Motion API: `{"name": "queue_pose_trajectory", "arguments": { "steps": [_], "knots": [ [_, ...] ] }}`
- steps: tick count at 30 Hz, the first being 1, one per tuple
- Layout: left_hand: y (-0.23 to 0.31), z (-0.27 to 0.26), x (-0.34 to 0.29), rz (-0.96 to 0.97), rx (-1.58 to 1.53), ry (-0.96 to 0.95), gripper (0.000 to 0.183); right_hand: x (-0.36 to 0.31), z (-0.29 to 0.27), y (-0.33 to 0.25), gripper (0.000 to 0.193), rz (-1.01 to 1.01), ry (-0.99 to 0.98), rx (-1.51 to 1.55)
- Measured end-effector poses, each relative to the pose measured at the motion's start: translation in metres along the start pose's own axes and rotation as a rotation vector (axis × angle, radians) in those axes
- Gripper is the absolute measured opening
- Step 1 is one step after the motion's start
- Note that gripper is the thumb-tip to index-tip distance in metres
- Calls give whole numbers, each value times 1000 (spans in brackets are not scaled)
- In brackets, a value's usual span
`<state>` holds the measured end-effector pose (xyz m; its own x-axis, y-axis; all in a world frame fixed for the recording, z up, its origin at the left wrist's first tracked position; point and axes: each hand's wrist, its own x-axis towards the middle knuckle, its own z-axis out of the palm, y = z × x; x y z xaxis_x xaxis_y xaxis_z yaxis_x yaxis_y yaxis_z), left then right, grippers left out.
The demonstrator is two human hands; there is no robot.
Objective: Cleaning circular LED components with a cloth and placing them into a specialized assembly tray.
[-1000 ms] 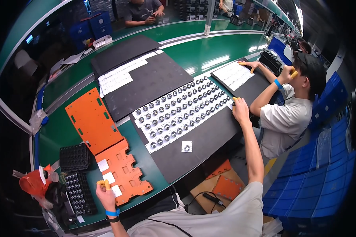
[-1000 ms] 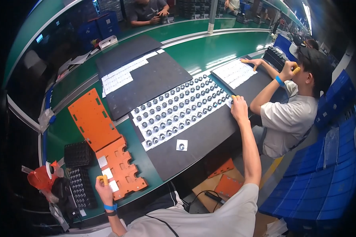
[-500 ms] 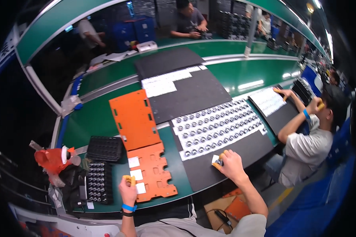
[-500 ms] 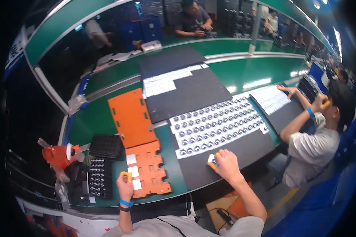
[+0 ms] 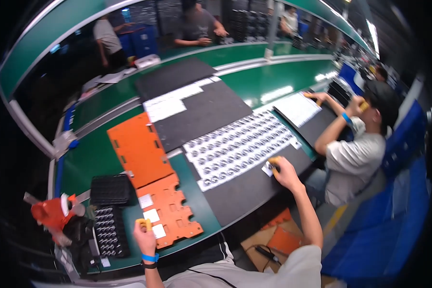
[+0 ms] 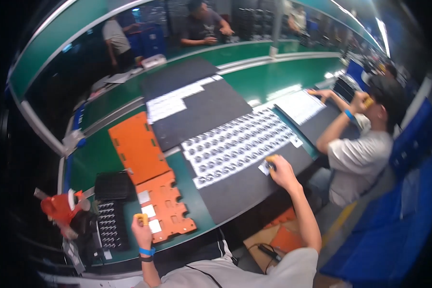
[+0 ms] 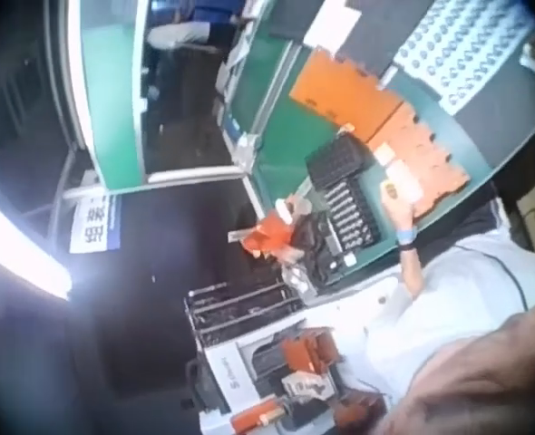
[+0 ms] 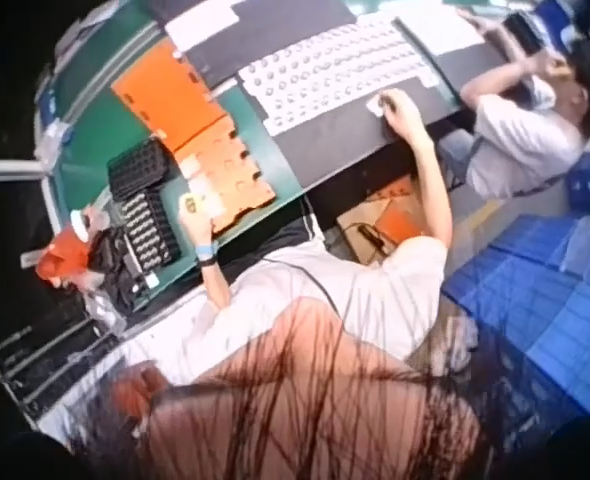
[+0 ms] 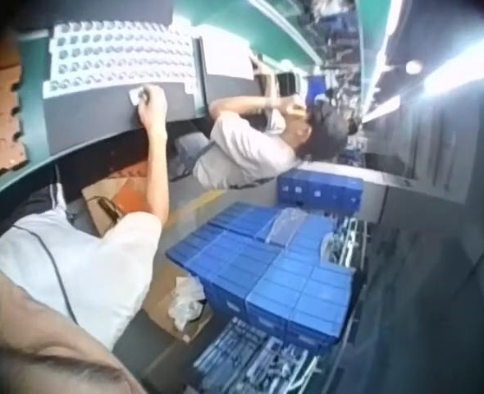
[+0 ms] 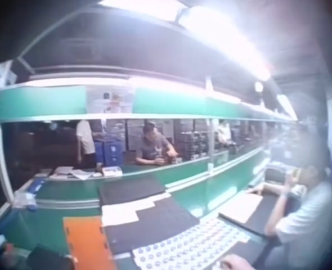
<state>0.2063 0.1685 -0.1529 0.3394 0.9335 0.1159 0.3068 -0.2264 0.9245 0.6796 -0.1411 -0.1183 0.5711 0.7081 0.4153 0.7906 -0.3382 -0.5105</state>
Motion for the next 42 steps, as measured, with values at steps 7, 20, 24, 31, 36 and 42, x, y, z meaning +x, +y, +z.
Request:
{"name": "queue_pose_trajectory", "arguments": {
  "steps": [7,20,24,31,36,42],
  "knots": [
    [-9,4,2,-26,-32,-36,12,-19,-13,23,41,182,79,-77],
    [-6,7,-1,31,-49,27,15,-6,-7,55,26,203,417,-397],
    [-13,8,0,43,-49,21,15,3,-22,91,25,279,531,-501],
    [-8,9,1,53,-65,37,16,19,-16,111,28,298,468,-567],
    [-8,11,1,26,-42,45,15,20,-10,120,28,308,490,-572],
    [-8,9,2,7,-64,48,13,28,-9,119,39,336,500,-571]
  ]
}}
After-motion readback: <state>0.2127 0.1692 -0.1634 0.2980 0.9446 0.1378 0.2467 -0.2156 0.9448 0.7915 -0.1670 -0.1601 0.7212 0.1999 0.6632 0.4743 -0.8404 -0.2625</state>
